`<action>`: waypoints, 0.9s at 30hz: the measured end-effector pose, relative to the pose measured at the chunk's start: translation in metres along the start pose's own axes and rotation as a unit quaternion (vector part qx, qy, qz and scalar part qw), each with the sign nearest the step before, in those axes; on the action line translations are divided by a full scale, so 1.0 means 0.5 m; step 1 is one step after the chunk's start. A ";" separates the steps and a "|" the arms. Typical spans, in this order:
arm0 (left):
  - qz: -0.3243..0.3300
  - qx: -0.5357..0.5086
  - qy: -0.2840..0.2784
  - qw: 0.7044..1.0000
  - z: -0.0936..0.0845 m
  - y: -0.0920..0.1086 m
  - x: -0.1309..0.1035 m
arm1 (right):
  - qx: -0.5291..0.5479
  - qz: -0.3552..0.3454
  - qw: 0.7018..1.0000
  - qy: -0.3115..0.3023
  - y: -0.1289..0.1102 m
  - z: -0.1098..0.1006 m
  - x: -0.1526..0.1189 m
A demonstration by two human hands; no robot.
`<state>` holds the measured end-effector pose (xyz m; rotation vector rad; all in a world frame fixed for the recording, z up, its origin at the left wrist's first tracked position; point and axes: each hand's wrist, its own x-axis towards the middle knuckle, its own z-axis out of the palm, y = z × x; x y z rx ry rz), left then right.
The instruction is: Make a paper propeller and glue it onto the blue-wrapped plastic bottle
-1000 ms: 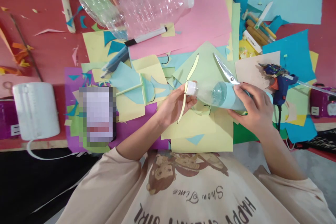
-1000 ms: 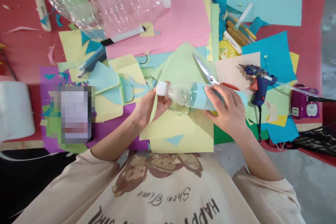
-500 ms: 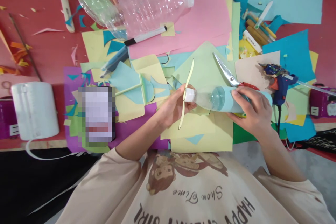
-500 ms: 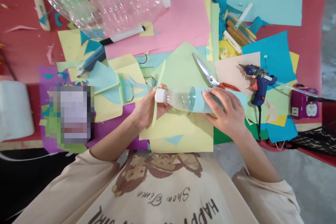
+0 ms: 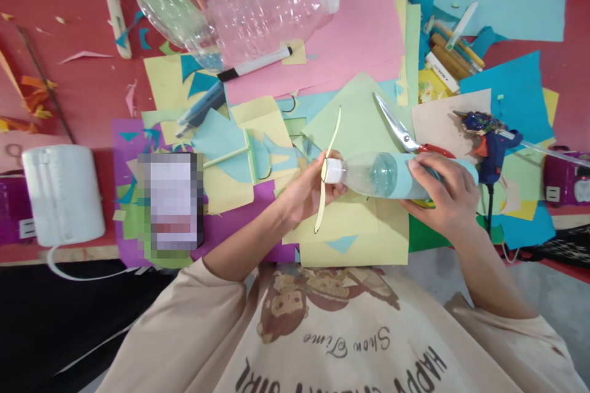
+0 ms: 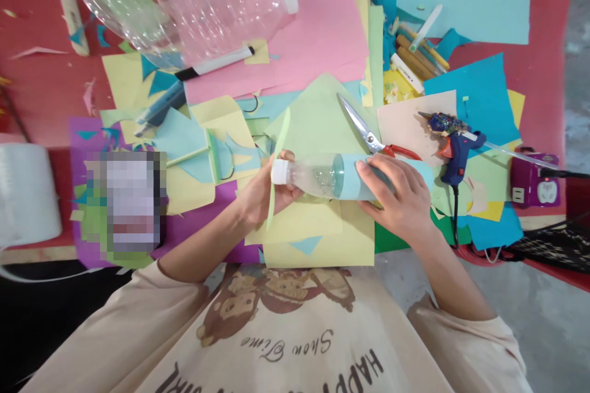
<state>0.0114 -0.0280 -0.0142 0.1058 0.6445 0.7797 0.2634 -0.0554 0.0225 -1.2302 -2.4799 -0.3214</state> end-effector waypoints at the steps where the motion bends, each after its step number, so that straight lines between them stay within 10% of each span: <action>1: 0.004 -0.002 0.001 1.000 0.001 0.000 0.000 | 0.001 -0.003 1.000 0.002 0.000 0.000 0.001; 27: 0.078 0.127 -0.015 0.989 0.008 0.011 -0.009 | 0.033 -0.032 0.999 -0.028 0.004 -0.016 0.013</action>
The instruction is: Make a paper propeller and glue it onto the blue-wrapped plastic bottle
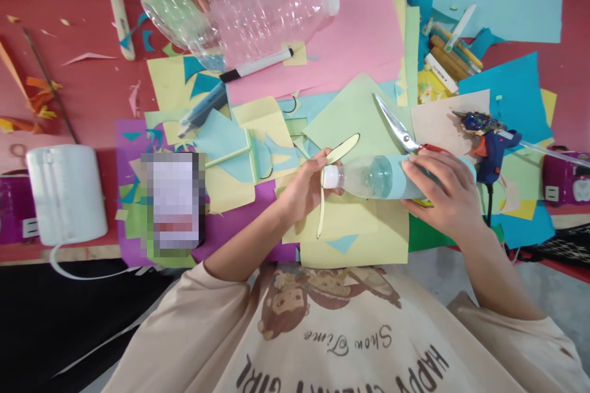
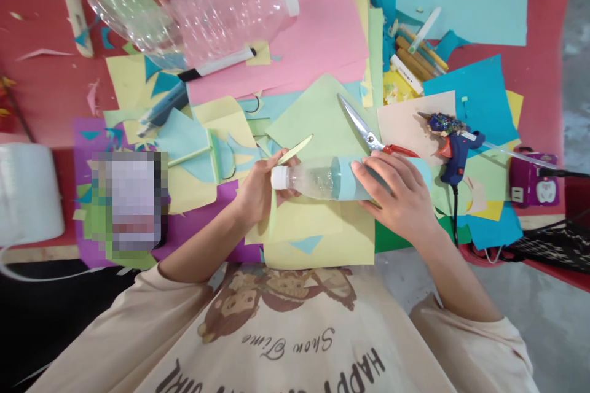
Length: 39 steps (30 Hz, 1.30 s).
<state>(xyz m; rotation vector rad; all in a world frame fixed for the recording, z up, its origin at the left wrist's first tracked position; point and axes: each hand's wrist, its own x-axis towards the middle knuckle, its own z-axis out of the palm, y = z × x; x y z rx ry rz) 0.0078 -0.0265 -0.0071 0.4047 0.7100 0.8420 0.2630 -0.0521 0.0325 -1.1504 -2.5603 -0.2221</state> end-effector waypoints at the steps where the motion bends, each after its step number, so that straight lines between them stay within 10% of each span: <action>1: 0.010 0.023 -0.014 1.000 -0.002 0.001 0.000 | -0.005 0.001 1.000 -0.009 0.003 -0.004 0.005; 12: 0.101 0.152 0.049 0.982 0.015 0.023 -0.031 | -0.001 0.095 0.995 0.036 0.037 0.022 0.106; 22: 0.110 0.346 0.073 0.929 0.016 -0.016 -0.071 | 0.314 0.211 0.915 -0.143 -0.055 0.039 0.108; 29: 0.219 0.542 0.094 0.806 -0.015 0.013 -0.109 | 0.246 0.209 0.939 -0.122 -0.081 0.034 0.070; 32: 0.275 0.619 0.195 0.710 -0.051 0.040 -0.116 | 0.224 0.183 0.955 -0.061 -0.094 0.032 0.052; 35: 0.234 0.723 0.277 0.588 -0.086 0.060 -0.118 | 0.214 0.132 0.968 -0.017 -0.114 0.035 0.036; 39: 0.171 0.779 0.292 0.528 -0.108 0.063 -0.117 | 0.216 0.076 0.973 -0.031 -0.136 0.044 0.026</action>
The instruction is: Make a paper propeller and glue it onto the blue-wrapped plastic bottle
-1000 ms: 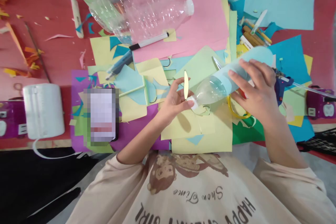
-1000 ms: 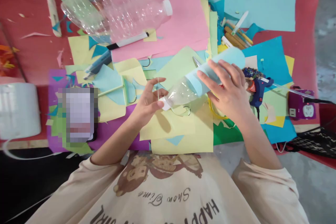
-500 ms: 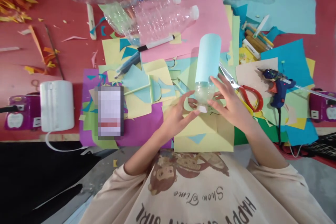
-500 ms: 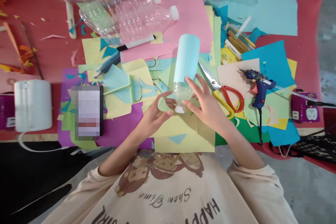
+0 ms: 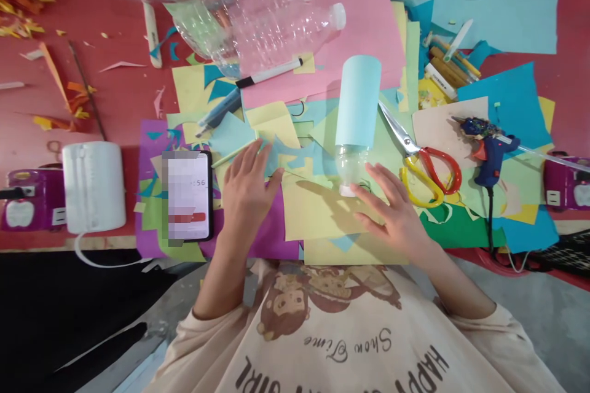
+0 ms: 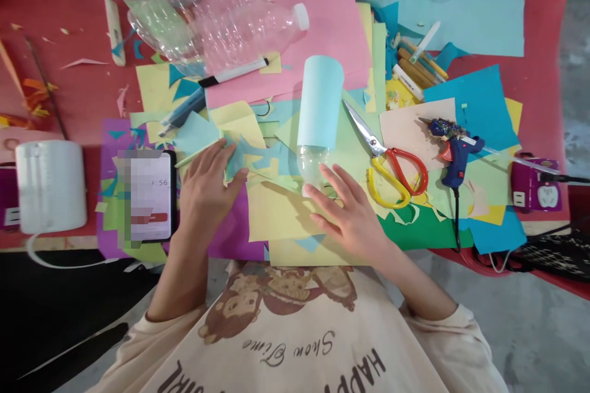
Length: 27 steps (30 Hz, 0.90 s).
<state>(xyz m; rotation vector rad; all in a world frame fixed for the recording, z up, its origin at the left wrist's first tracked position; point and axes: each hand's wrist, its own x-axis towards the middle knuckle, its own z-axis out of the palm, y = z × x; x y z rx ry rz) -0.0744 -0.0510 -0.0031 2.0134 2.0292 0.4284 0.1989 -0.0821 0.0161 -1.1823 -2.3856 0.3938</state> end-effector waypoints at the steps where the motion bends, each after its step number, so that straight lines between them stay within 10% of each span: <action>1: -0.005 0.004 0.000 1.000 0.002 -0.002 0.000 | 0.003 -0.001 1.000 -0.003 -0.001 0.003 -0.001; 19: -0.032 -0.014 0.058 0.998 -0.002 -0.029 0.023 | 0.020 0.018 0.999 0.028 0.014 0.006 -0.018; 27: 0.024 -0.132 0.058 0.989 0.008 0.024 0.022 | 0.012 0.015 1.000 0.015 0.014 0.010 -0.013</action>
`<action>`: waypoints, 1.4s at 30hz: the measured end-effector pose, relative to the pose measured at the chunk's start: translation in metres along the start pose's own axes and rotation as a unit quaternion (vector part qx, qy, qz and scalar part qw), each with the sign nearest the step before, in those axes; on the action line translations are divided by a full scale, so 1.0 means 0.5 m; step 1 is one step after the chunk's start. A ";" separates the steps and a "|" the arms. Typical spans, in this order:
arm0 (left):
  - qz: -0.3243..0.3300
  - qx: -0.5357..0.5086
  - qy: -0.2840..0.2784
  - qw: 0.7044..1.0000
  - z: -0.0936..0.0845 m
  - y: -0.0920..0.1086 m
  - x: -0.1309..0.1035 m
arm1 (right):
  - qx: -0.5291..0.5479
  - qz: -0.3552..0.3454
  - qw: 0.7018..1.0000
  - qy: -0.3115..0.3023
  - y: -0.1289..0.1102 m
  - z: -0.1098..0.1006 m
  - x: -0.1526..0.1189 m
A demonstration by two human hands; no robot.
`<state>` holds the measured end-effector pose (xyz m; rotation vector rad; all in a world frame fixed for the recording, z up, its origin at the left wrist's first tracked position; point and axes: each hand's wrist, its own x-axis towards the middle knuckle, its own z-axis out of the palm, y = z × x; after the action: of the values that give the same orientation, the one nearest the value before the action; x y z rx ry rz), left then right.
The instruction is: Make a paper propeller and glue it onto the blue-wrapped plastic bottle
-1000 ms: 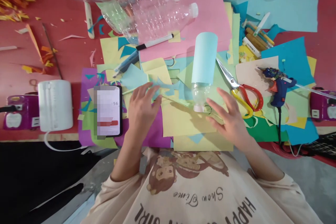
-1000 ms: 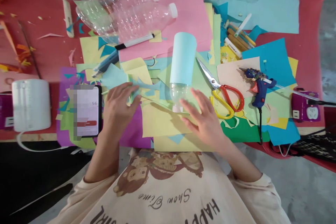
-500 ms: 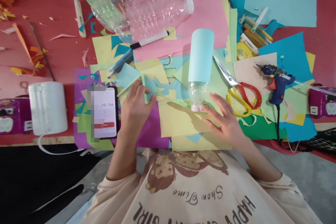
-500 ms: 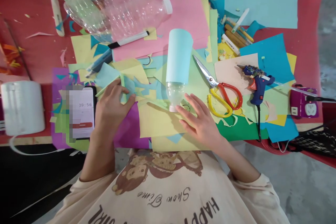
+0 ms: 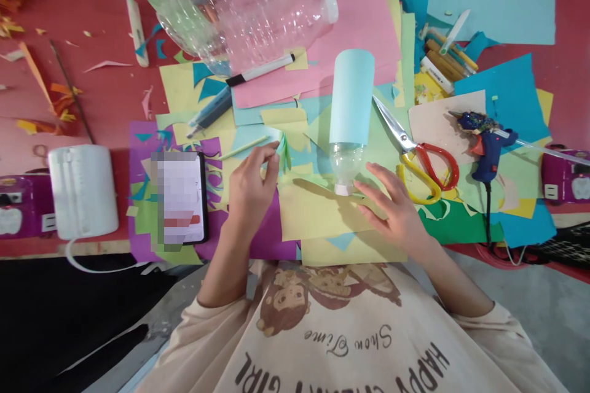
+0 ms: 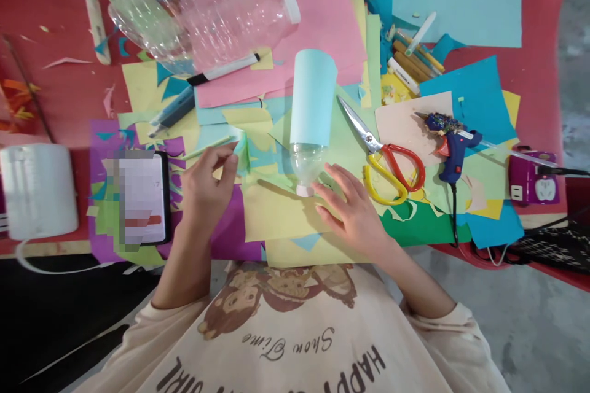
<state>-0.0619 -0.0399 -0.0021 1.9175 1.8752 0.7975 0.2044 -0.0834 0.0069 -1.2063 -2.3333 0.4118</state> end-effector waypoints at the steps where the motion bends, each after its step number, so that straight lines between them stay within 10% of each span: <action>1: 0.002 -0.006 0.005 1.000 0.004 0.007 0.002 | -0.014 -0.013 1.000 -0.008 -0.002 0.004 0.003; 13: 0.023 -0.003 0.017 1.000 0.007 0.022 0.017 | -0.094 -0.041 0.993 0.056 0.054 -0.013 0.107; 23: 0.099 0.006 -0.046 0.994 0.028 0.058 -0.001 | -0.168 0.081 0.976 0.115 0.184 -0.023 0.213; 30: 0.279 -0.006 -0.176 0.944 0.061 0.097 -0.022 | -0.093 0.044 0.991 0.091 0.107 -0.021 0.176; 38: 0.037 0.101 -0.054 0.993 -0.015 -0.010 0.029 | -0.047 -0.060 0.993 -0.088 0.033 0.026 0.100; 42: -0.030 0.146 -0.096 0.984 -0.032 -0.047 0.036 | -0.066 -0.067 0.993 -0.077 0.027 0.048 0.079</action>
<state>-0.0907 -0.0226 -0.0009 2.0120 2.0040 0.3168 0.1809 -0.0442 -0.0088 -1.1024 -2.5917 0.3194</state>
